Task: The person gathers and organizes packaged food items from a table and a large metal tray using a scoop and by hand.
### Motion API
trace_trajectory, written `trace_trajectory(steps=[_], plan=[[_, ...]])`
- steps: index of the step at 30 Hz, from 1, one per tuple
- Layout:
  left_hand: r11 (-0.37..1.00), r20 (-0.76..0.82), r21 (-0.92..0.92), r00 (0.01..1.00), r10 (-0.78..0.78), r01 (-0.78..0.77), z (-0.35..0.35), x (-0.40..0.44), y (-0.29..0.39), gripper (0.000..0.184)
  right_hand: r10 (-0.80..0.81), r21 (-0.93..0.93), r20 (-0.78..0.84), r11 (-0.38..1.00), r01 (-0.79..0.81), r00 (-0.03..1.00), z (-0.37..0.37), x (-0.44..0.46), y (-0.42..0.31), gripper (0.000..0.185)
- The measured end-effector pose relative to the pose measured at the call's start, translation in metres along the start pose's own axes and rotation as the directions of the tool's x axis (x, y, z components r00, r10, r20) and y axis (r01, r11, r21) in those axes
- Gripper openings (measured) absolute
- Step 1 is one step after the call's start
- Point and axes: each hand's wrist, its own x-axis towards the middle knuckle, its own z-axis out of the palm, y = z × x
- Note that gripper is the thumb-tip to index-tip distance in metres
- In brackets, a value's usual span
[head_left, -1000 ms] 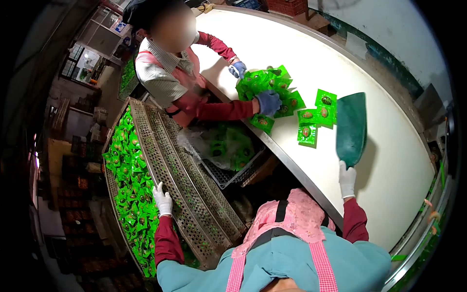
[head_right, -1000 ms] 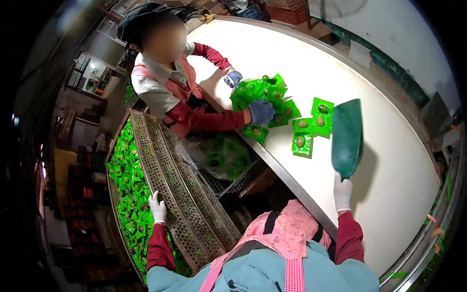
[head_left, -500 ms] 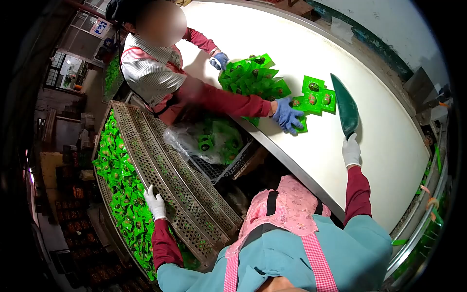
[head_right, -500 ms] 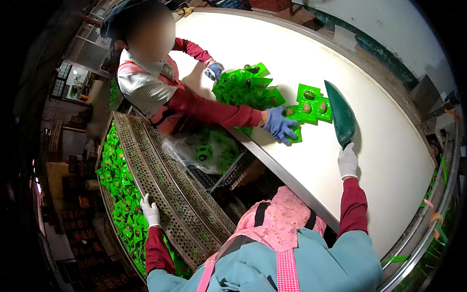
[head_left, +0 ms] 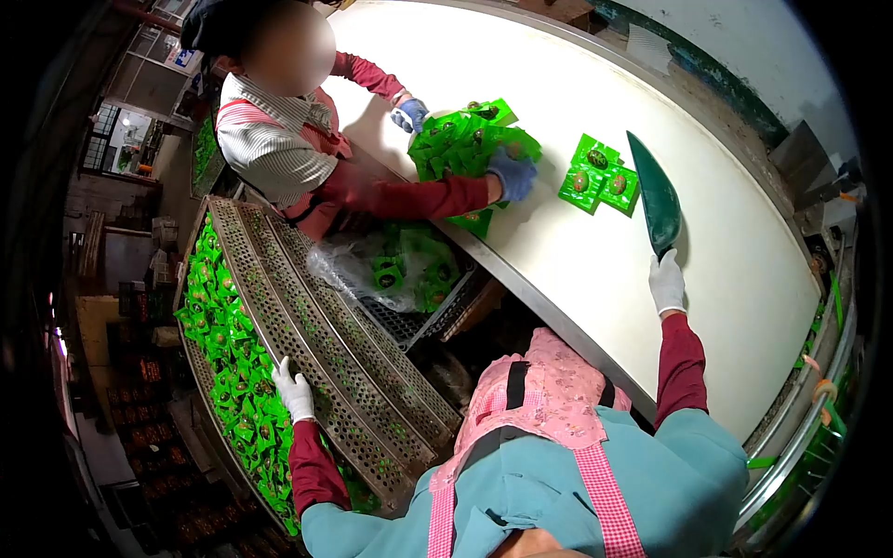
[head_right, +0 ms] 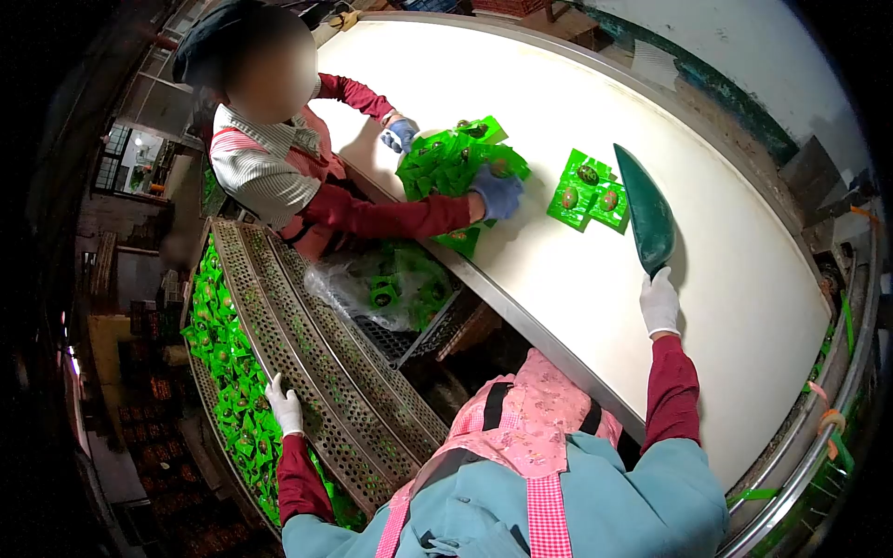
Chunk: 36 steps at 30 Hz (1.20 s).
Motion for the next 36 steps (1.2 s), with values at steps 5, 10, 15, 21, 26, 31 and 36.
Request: trace_trajectory(steps=[5, 10, 15, 21, 26, 31, 36], plan=[[1.0, -0.013, -0.013, 1.0, 0.013, -0.013, -0.003, -0.002, 0.006, 0.054, -0.013, -0.068, 0.01, 0.998, 0.014, 1.0, -0.003, 0.003, -0.014, 0.045], [0.999, -0.005, -0.03, 1.0, -0.023, 0.022, -0.004, -0.002, 0.009, 0.053, -0.028, -0.133, 0.064, 0.99, 0.036, 0.998, -0.007, -0.002, -0.022, 0.043], [1.0, -0.01, -0.022, 1.0, -0.012, 0.012, -0.004, -0.002, 0.01, 0.052, -0.049, -0.152, 0.039, 0.987, 0.054, 0.998, -0.008, 0.009, -0.019, 0.043], [0.999, 0.016, -0.035, 1.0, -0.014, 0.015, -0.007, 0.0, 0.012, 0.053, -0.026, -0.085, 0.071, 0.996, 0.032, 0.997, -0.011, 0.04, -0.04, 0.039], [0.998, 0.007, -0.059, 1.0, 0.004, -0.004, -0.006, -0.001, 0.012, 0.052, -0.13, -0.136, 0.104, 0.98, 0.143, 0.986, 0.008, 0.024, -0.055, 0.038], [0.998, 0.022, -0.061, 1.0, -0.011, 0.012, -0.008, -0.001, 0.009, 0.051, -0.096, -0.111, 0.23, 0.986, 0.125, 0.968, 0.005, -0.003, -0.06, 0.052], [0.997, 0.042, -0.051, 0.998, -0.052, 0.054, -0.01, -0.001, 0.015, 0.051, -0.18, -0.131, 0.225, 0.968, 0.213, 0.958, 0.004, -0.022, -0.06, 0.05]])
